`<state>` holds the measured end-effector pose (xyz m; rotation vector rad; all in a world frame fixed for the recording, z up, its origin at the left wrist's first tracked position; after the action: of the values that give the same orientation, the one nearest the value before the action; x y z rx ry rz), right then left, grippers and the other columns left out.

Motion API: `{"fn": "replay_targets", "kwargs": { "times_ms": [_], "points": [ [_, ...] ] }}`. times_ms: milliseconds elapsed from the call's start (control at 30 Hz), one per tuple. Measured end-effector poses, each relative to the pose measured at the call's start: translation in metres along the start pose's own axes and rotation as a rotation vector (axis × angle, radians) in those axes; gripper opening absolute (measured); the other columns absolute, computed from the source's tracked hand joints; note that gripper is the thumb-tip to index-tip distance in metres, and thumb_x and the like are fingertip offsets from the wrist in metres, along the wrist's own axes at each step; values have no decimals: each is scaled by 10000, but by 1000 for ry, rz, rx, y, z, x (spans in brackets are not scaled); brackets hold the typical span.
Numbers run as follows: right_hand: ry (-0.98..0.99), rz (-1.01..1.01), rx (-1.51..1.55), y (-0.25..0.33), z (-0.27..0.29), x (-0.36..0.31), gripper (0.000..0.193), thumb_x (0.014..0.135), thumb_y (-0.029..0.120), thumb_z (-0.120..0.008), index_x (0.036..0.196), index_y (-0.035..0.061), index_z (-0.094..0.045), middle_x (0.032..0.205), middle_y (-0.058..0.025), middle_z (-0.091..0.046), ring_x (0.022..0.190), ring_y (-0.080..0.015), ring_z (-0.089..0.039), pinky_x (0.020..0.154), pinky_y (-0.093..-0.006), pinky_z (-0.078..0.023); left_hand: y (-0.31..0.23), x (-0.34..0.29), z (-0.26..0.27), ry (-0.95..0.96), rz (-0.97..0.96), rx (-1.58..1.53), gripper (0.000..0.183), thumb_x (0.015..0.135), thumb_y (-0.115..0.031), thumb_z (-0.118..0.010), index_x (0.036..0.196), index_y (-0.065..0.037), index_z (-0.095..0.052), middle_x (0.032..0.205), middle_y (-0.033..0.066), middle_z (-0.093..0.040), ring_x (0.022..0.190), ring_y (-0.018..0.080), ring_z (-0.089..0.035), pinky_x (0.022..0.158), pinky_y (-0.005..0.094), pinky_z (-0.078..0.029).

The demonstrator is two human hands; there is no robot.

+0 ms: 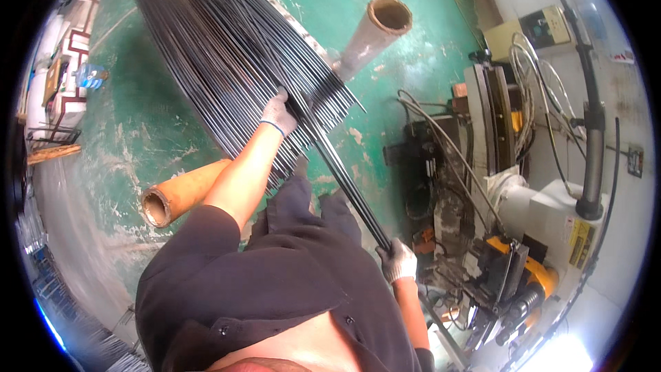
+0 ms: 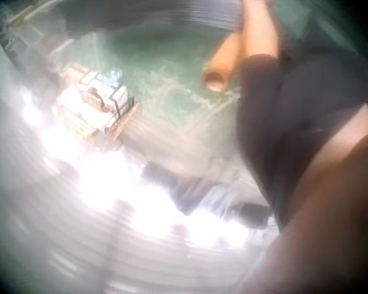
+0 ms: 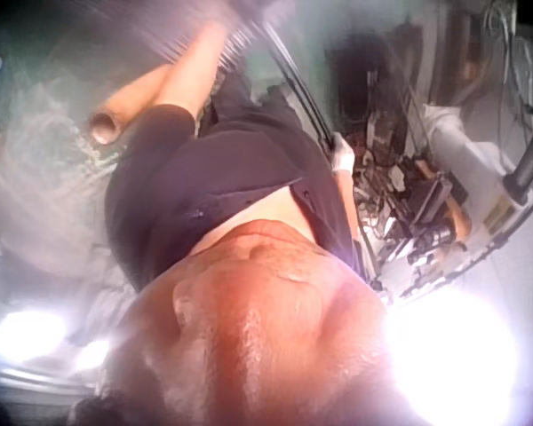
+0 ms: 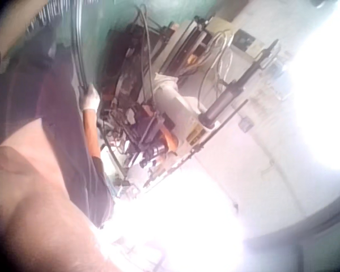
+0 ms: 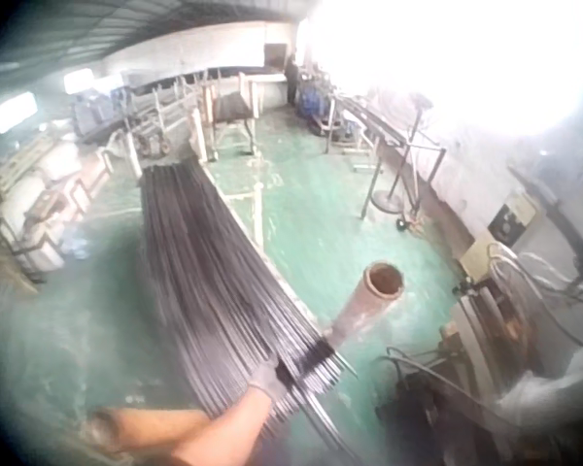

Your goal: The person picks up metal strips from a pile, feeds them into a roller bending machine to curve them, and then places the finished curved pieces onto a vertical storage rack.

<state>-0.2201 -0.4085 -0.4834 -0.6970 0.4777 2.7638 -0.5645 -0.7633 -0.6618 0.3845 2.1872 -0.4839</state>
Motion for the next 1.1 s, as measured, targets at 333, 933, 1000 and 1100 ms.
{"fn": "replay_targets", "kwargs": {
  "times_ms": [333,933,1000,1100],
  "points": [
    [25,-152,-128,-22,45,-40,426,846,507,-791,905,111,-646,802,-188,-718,819,-443,-701,712,-530,-532,-167,60,54,-323,-487,43,443,1048,-438,-548,1142,-28,-689,1000,108,-737,934,257,-716,820,390,-569],
    [-408,-248,-203,-110,9,-158,244,765,259,-817,754,109,-625,697,-163,-639,695,-399,-667,623,-508,-513,28,-79,-79,432,20,163,306,1044,-324,-599,969,-29,-618,822,84,-635,721,244,-632,651,396,-553],
    [-344,-343,-186,-156,-4,-178,140,772,183,-748,744,95,-643,736,-177,-656,754,-405,-679,692,-512,-538,46,-100,-92,538,17,310,286,1040,-302,-612,978,-23,-631,846,86,-633,758,241,-626,705,386,-529],
    [-222,-641,-134,-239,-26,-225,60,796,117,-692,835,75,-677,896,-208,-699,954,-408,-676,861,-492,-541,44,-156,-151,607,9,358,287,1033,-292,-641,966,-13,-636,872,91,-605,787,223,-593,750,392,-505]
  ]
}}
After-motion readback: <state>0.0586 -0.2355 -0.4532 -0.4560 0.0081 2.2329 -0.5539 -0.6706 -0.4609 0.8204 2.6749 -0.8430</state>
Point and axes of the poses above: each hand's wrist, its own x-axis towards the middle knuckle, its own z-axis out of the back of the hand, y = z × x, the point moved 8 cm from there along x, towards the middle knuckle
